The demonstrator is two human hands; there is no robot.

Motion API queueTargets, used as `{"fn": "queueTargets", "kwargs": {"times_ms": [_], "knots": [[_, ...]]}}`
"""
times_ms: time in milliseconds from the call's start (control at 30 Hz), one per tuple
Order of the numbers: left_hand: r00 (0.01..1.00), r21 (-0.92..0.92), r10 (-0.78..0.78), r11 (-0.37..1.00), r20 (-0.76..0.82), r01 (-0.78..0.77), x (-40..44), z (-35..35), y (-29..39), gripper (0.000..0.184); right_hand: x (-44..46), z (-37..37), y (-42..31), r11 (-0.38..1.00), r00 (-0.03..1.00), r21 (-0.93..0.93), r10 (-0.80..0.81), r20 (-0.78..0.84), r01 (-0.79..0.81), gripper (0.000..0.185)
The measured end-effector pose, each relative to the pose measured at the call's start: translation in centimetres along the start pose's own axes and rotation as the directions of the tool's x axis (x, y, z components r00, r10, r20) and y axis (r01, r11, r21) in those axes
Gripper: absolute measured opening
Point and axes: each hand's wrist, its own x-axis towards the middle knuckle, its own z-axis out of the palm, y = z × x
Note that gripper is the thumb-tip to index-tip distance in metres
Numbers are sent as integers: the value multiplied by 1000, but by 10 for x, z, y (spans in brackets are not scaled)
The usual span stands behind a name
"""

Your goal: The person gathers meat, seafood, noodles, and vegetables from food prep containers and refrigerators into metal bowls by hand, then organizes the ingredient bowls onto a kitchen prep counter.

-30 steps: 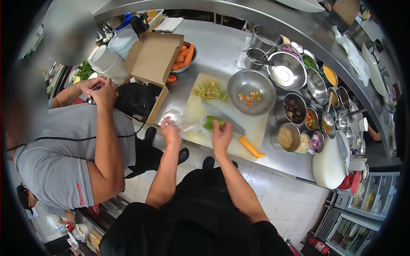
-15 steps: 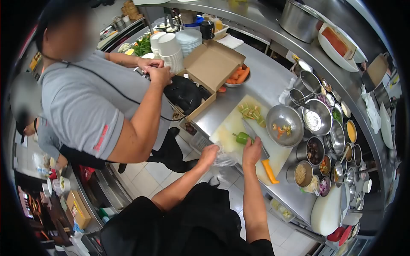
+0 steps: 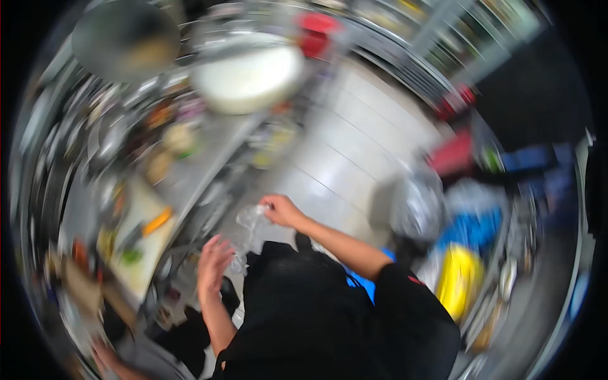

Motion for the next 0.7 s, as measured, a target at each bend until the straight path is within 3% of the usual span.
{"fn": "queueTargets", "kwargs": {"times_ms": [67, 100, 133, 167, 200, 233, 267, 300, 333, 367, 400, 467, 567, 667, 700], "knots": [[991, 172, -80, 980, -105, 97, 12, -8, -37, 52, -41, -65, 106, 950, 873, -311, -143, -466, -10, 29], [981, 311, -120, 936, -150, 162, 13, -8, -47, 49, -71, -102, 148, 956, 776, -71, 187, -602, -286, 31], [978, 388, -155, 900, -140, 199, 15, -14, -65, 47, -106, -141, 198, 857, 612, 193, 482, -627, -477, 34], [972, 457, -183, 859, -147, 230, 15, -20, -80, 46, -141, -175, 279, 794, 413, 274, 536, -736, -543, 28], [970, 487, -204, 839, -132, 243, 12, -24, -87, 45, -191, -208, 307, 774, 276, 252, 478, -834, -581, 25], [966, 513, -224, 819, -128, 258, 7, -26, -93, 43, -242, -241, 310, 711, 209, 424, 617, -758, -560, 17], [959, 534, -248, 797, -139, 284, 4, -16, -89, 42, -281, -273, 294, 581, 76, 415, 638, -766, -700, 13], [955, 573, -234, 764, -182, 297, 1, -6, -88, 41, -324, -303, 329, 397, 324, -143, 439, -838, -907, 13], [952, 590, -243, 748, -184, 305, 3, -7, -93, 42, -348, -321, 328, 487, -100, 414, 548, -830, -769, 16], [950, 603, -250, 733, -189, 313, 7, -12, -96, 42, -365, -337, 319, 646, -231, 645, 611, -757, -407, 24], [947, 617, -256, 718, -196, 322, 9, -16, -98, 43, -377, -349, 305, 682, -306, 731, 705, -640, 42, 35], [958, 677, -233, 680, -166, 282, 9, -8, -97, 42, -395, -367, 269, 548, -134, 792, 835, -533, 267, 60], [972, 694, -194, 682, -131, 229, 5, 0, -96, 43, -400, -368, 279, 645, -66, 662, 734, -676, 381, 71], [970, 671, -152, 701, -190, 242, -16, 18, -89, 47, -403, -381, 330, 718, -234, 508, 660, -714, 476, 75], [969, 656, -126, 717, -211, 236, -23, 17, -92, 45, -397, -381, 322, 790, -303, 484, 599, -741, 377, 74]]}}
